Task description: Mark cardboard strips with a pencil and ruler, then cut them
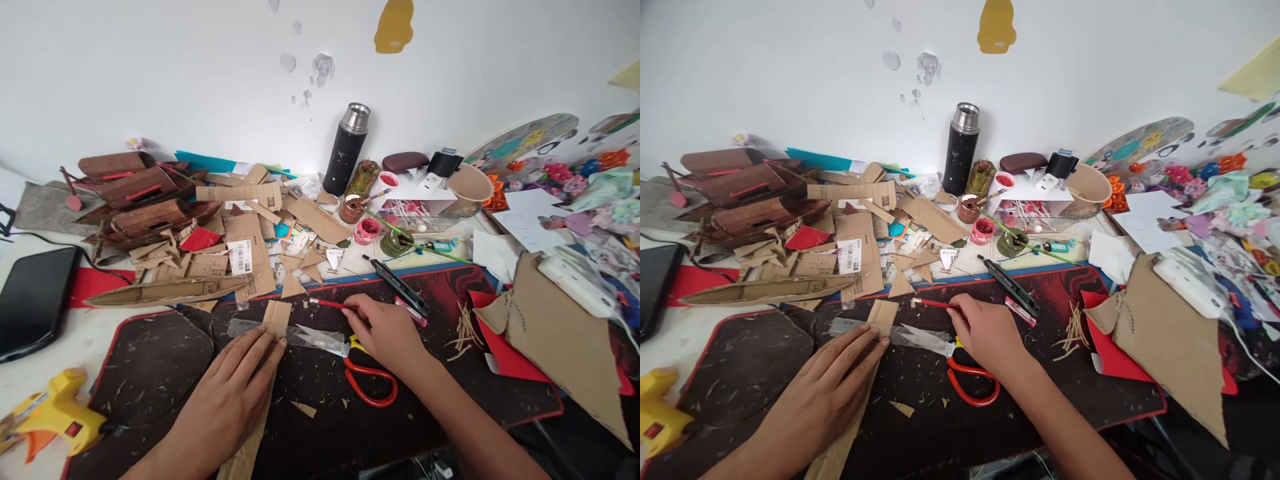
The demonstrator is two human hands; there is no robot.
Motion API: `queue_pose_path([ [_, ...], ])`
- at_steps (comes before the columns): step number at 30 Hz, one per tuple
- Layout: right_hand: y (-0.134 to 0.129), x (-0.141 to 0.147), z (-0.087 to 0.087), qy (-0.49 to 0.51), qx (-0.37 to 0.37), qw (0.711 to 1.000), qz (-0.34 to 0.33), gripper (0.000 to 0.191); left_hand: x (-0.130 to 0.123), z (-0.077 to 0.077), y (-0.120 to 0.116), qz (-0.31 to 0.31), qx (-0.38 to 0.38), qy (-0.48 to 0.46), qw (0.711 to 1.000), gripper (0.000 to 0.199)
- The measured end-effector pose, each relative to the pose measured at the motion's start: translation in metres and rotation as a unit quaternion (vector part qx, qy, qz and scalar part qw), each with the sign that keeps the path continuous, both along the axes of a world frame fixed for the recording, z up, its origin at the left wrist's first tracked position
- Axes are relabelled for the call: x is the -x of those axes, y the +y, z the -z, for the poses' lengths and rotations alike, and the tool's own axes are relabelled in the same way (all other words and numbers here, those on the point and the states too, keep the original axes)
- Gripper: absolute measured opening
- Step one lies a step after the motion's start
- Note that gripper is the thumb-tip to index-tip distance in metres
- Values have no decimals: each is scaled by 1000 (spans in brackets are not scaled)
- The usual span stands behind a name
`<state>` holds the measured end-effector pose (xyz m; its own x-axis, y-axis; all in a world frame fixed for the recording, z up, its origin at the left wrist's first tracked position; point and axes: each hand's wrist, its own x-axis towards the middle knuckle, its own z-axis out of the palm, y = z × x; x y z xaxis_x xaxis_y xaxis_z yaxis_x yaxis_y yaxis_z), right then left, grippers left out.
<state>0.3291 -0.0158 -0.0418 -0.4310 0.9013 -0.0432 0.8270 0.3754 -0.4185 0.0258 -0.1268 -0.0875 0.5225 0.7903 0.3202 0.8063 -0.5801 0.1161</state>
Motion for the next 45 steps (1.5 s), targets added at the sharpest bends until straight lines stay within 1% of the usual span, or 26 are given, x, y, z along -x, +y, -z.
queue_pose_path([
  [2, -1, 4, -3, 105, 0, 993, 51, 18, 1, 2, -1, 6, 9, 5, 1000, 53],
  [4, 0, 13, -8, 215, 19, 971, 105, 17, 2, 3, -1, 7, 14, 6, 1000, 54],
  [6, 1, 25, -13, 316, 53, 938, 136, 19, 2, 2, -1, 2, 13, 5, 1000, 54],
  [9, 3, 44, -16, 430, 134, 880, 154, 25, 1, 1, -1, 5, 11, 10, 1000, 54],
  [11, 4, 55, -17, 478, 185, 844, 159, 28, 1, 0, -1, 8, 13, 10, 1000, 54],
  [15, 11, 70, -17, 541, 272, 780, 156, 35, 3, 2, -2, 11, 22, 12, 1000, 56],
  [18, 17, 79, -13, 584, 302, 733, 175, 34, 4, 1, -2, 18, 23, 26, 999, 59],
  [20, 20, 85, -9, 604, 309, 711, 185, 32, 4, 0, -1, 21, 21, 26, 999, 58],
  [23, 20, 92, -2, 613, 323, 697, 184, 30, 2, -3, -1, 15, 22, 11, 1000, 55],
  [26, 19, 92, 4, 619, 332, 686, 186, 30, 1, -4, -1, 12, 33, 1, 999, 54],
  [31, 20, 84, 12, 635, 315, 675, 206, 32, 2, -5, 0, 15, 40, -15, 999, 49],
  [39, 18, 80, 17, 634, 324, 670, 210, 29, 2, -5, -1, 15, 41, -6, 999, 51],
  [45, 20, 80, 17, 633, 327, 671, 204, 28, 2, -7, 2, 25, 28, -7, 999, 49],
])
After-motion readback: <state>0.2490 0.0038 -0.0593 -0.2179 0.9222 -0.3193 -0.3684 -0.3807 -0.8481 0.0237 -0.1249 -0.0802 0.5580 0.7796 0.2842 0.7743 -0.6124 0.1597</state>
